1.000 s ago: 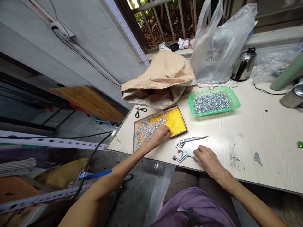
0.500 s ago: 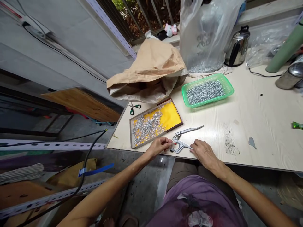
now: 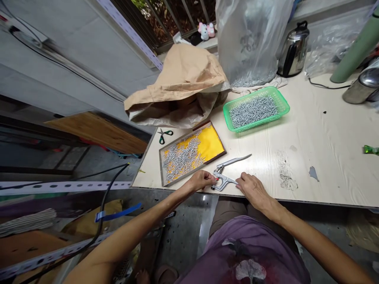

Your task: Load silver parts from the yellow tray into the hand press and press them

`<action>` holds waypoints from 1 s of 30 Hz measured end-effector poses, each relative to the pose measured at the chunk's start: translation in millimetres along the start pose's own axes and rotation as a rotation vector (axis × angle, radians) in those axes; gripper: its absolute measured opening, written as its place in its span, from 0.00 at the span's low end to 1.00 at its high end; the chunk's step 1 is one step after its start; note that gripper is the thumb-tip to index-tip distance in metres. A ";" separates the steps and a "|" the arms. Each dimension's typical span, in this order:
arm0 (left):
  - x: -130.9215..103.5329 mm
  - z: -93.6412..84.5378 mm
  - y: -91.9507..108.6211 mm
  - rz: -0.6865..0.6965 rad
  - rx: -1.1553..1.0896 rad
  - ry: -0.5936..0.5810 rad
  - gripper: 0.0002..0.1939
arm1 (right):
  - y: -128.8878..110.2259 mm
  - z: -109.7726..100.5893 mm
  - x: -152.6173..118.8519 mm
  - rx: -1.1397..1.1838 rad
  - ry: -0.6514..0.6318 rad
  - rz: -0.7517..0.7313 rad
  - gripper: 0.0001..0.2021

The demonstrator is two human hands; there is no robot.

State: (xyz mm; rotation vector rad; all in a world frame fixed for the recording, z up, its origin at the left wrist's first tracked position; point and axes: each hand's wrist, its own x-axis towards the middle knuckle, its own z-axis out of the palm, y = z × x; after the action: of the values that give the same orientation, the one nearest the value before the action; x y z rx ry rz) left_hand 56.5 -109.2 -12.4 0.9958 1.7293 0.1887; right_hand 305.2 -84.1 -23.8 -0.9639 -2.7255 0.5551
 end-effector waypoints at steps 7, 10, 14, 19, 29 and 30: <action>-4.6 0.7 -2.3 -0.021 0.028 -0.120 0.19 | -3.7 4.6 -3.7 -0.039 0.041 -0.036 0.09; -10.4 4.4 -5.0 0.002 -0.010 -0.111 0.21 | -7.3 5.1 -5.3 -0.090 0.064 -0.040 0.10; -13.1 6.9 -5.9 -0.009 -0.028 -0.097 0.21 | -6.6 1.1 -4.4 -0.104 0.033 -0.023 0.08; -12.0 7.6 -6.1 -0.028 -0.041 -0.089 0.21 | 9.0 -9.5 9.5 -0.074 0.040 -0.028 0.30; -12.8 8.5 -10.1 -0.033 -0.063 -0.062 0.22 | 16.8 -22.0 40.1 -0.154 -0.072 -0.040 0.44; -14.4 8.4 -9.9 -0.037 -0.035 -0.067 0.21 | 15.0 -22.4 39.4 -0.154 -0.072 -0.039 0.42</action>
State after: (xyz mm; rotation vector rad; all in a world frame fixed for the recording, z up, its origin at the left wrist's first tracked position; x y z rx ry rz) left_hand 59.4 -128.3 -11.2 0.9334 1.6767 0.1593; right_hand 290.2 -42.0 -7.2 -0.9400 -2.8795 0.3848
